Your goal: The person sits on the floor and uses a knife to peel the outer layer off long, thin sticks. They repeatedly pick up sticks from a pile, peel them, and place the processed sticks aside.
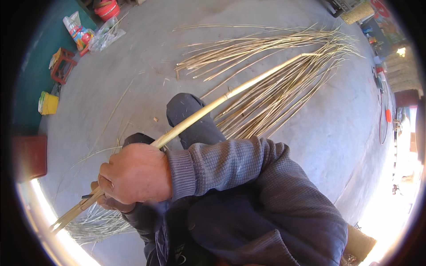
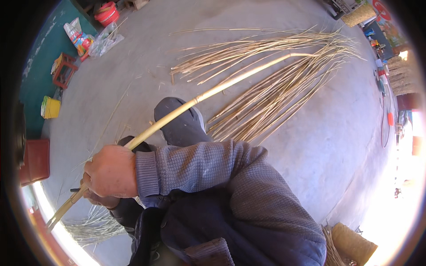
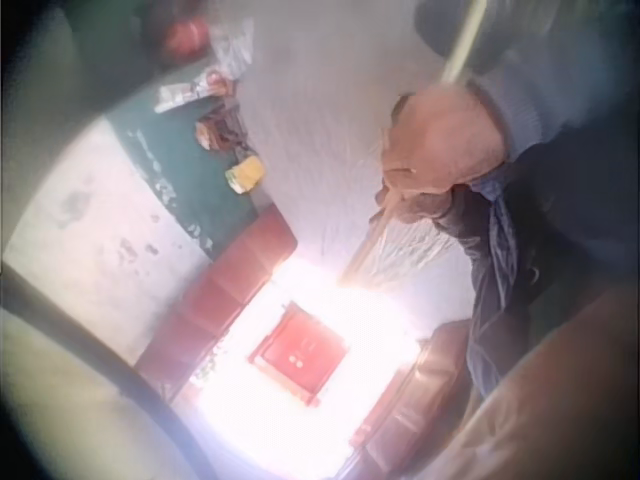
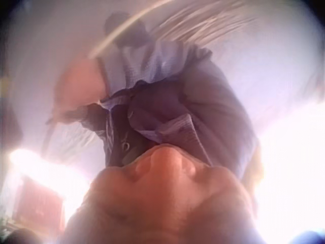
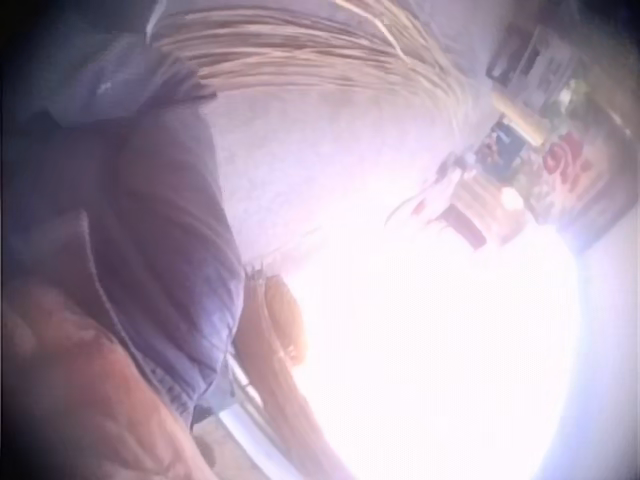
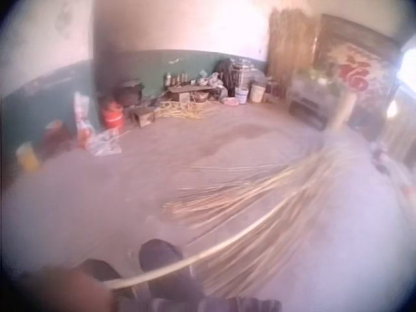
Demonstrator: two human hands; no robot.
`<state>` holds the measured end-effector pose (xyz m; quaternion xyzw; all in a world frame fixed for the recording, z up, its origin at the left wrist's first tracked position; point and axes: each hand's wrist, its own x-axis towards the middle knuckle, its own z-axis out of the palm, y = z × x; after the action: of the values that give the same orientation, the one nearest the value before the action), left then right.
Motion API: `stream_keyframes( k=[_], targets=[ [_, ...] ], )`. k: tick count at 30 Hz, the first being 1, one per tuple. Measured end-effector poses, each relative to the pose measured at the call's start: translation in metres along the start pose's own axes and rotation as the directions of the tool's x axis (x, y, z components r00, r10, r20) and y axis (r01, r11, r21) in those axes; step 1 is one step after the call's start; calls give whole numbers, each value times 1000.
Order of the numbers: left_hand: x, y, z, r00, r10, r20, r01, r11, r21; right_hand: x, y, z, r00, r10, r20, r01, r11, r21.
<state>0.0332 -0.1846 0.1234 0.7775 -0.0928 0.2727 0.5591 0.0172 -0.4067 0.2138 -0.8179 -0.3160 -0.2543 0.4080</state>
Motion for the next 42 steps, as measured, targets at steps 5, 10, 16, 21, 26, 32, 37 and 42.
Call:
stream_keyframes(
  k=[5,10,16,21,26,32,37,42],
  targets=[
    [20,-2,-9,995,52,86,-12,912,-411,-3,17,-15,999,-32,-20,33,999,27],
    [3,-12,13,999,52,-13,-53,997,-51,-2,12,-4,999,-49,22,49,999,13],
    [40,-26,-38,983,93,-157,-102,993,-51,-2,23,-13,999,2,41,0,998,-59],
    [4,-2,19,981,119,-151,-126,991,-34,3,2,-1,993,-18,117,18,1000,2],
    [37,-24,-48,972,184,145,-142,954,-263,4,13,-7,986,-11,169,13,1000,-12],
    [8,4,2,978,188,91,-170,970,-174,1,-6,2,987,65,147,-67,998,9],
    [5,12,-28,995,20,102,-1,983,-185,-5,-7,17,984,55,171,-68,995,69],
    [-18,26,-6,996,-67,60,68,998,-15,-9,-18,21,970,74,233,-86,995,41]
  ],
)
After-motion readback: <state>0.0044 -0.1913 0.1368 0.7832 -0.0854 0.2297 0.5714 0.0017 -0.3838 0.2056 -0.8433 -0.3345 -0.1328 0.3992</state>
